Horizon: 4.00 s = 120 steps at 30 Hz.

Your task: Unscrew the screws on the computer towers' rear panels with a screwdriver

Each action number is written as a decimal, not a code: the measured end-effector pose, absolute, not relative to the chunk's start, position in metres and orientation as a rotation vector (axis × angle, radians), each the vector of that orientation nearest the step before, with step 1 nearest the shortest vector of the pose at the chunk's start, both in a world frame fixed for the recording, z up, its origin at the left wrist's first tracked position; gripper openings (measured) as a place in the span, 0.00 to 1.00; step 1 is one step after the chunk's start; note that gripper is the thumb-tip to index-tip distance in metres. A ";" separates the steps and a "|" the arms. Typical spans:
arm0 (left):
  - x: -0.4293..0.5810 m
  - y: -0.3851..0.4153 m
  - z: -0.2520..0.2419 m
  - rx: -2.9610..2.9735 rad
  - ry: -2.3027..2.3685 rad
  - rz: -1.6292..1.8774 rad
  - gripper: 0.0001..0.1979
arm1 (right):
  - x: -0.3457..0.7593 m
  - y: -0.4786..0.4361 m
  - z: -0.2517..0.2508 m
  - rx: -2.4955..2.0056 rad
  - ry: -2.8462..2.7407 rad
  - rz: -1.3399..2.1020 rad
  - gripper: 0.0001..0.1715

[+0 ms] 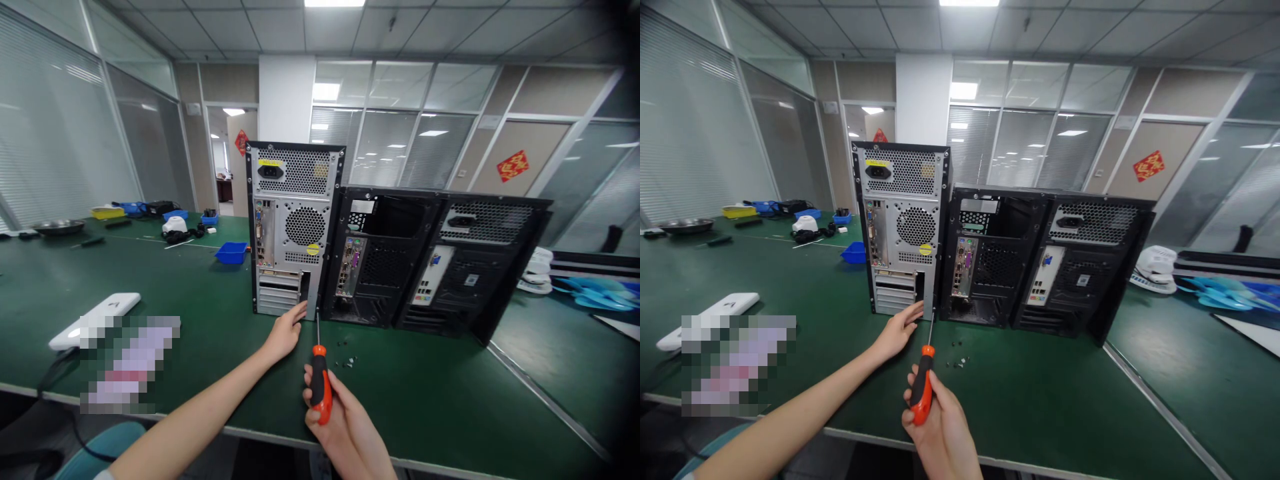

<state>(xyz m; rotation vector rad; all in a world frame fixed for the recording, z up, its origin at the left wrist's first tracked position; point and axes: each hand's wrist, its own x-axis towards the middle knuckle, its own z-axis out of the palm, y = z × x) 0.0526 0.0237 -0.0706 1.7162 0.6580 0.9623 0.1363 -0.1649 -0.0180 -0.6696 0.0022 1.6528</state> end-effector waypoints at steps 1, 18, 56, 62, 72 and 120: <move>0.053 0.024 -0.071 1.715 0.656 0.964 0.34 | 0.135 -0.164 -0.018 -0.689 -0.012 1.629 0.25; 0.053 0.023 -0.072 1.724 0.652 0.979 0.34 | 0.129 -0.147 -0.016 -0.834 -0.112 1.455 0.23; 0.055 0.022 -0.071 1.724 0.684 0.972 0.35 | 0.135 -0.145 -0.005 -0.752 0.122 1.527 0.09; 0.055 0.020 -0.069 1.727 0.701 0.965 0.35 | 0.135 -0.145 -0.006 -0.753 0.144 1.559 0.10; 0.055 0.021 -0.069 1.720 0.700 0.956 0.34 | 0.133 -0.146 -0.008 -0.737 0.154 1.580 0.12; 0.055 0.025 -0.073 1.706 0.648 0.975 0.35 | 0.140 -0.145 -0.007 -0.707 0.240 1.726 0.16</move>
